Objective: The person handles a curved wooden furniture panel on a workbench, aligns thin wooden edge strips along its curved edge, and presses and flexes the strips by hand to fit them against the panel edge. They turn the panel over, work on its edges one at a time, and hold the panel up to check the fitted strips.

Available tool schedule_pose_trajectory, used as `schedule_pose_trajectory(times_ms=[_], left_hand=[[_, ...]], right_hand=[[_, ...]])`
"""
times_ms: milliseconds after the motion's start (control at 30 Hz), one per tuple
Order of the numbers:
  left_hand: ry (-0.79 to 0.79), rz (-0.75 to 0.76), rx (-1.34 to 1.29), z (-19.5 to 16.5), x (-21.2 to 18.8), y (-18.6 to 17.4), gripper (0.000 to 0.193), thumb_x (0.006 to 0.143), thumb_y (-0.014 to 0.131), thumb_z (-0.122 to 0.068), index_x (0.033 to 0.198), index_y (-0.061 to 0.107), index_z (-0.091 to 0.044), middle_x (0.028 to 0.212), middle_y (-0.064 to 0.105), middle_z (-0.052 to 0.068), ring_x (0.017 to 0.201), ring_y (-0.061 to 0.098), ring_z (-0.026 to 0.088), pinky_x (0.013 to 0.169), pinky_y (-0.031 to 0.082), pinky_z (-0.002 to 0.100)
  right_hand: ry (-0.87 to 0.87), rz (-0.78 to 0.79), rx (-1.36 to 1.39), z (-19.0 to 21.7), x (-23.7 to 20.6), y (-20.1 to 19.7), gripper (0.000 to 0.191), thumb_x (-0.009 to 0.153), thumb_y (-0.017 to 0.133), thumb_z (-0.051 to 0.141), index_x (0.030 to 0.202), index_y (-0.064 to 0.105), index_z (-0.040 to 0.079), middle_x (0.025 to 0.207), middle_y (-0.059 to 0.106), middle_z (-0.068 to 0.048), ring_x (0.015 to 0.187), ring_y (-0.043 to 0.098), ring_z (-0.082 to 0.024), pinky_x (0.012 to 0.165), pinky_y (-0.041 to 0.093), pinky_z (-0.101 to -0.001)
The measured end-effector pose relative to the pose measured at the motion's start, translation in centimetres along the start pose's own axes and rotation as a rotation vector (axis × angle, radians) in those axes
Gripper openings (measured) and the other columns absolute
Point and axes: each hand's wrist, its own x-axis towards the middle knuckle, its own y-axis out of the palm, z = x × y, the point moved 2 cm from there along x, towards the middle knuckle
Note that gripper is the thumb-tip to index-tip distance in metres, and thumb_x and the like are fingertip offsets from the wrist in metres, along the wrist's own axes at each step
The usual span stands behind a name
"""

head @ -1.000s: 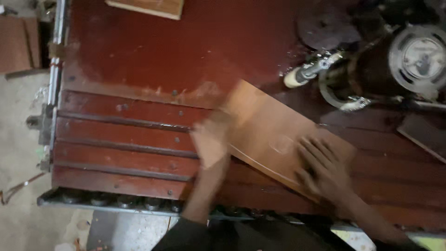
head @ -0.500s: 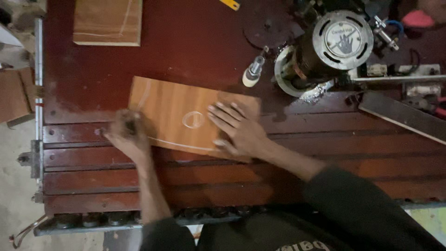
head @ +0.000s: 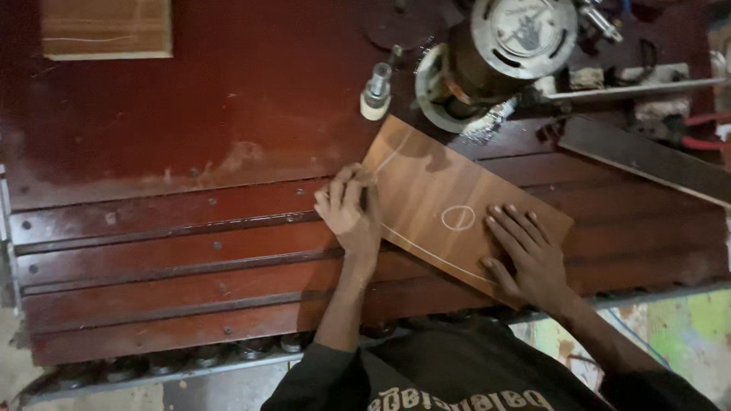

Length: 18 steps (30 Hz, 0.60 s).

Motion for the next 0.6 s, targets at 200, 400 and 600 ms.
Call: schedule_pose_trajectory(times_ms=[200,400,600], left_hand=[[0.006,-0.028,0.007,0.2,-0.5,-0.3,0.012,0.093,0.078,-0.015,0.103,0.073,-0.016,0.125,0.067,-0.004,0.11,0.053,0.025,0.097,0.041,0.042],[-0.068,-0.067,0.074,0.5,-0.2,-0.8,0.013,0.094,0.079,-0.017,0.105,0.073,-0.014,0.124,0.066,0.0,0.107,0.051,0.026,0.094,0.04,0.044],[-0.011,-0.13,0.13,2.7,1.4,-1.3,0.01,0.095,0.076,-0.016,0.099,0.07,-0.009,0.118,0.069,0.001,0.104,0.061,0.024,0.087,0.039,0.041]], right_hand=[[-0.02,-0.012,0.009,0.2,0.8,-0.9,0.066,0.089,0.067,0.039,0.146,0.054,0.008,0.155,0.05,-0.01,0.148,0.042,-0.028,0.125,0.027,-0.0468],[-0.096,0.046,-0.004,-1.1,3.3,-0.9,0.064,0.089,0.067,0.038,0.145,0.056,0.01,0.153,0.052,-0.01,0.146,0.044,-0.029,0.124,0.028,-0.0479],[-0.173,0.02,0.037,-1.3,7.0,0.1,0.06,0.093,0.066,0.036,0.147,0.055,0.012,0.155,0.053,-0.007,0.148,0.045,-0.028,0.125,0.03,-0.0472]])
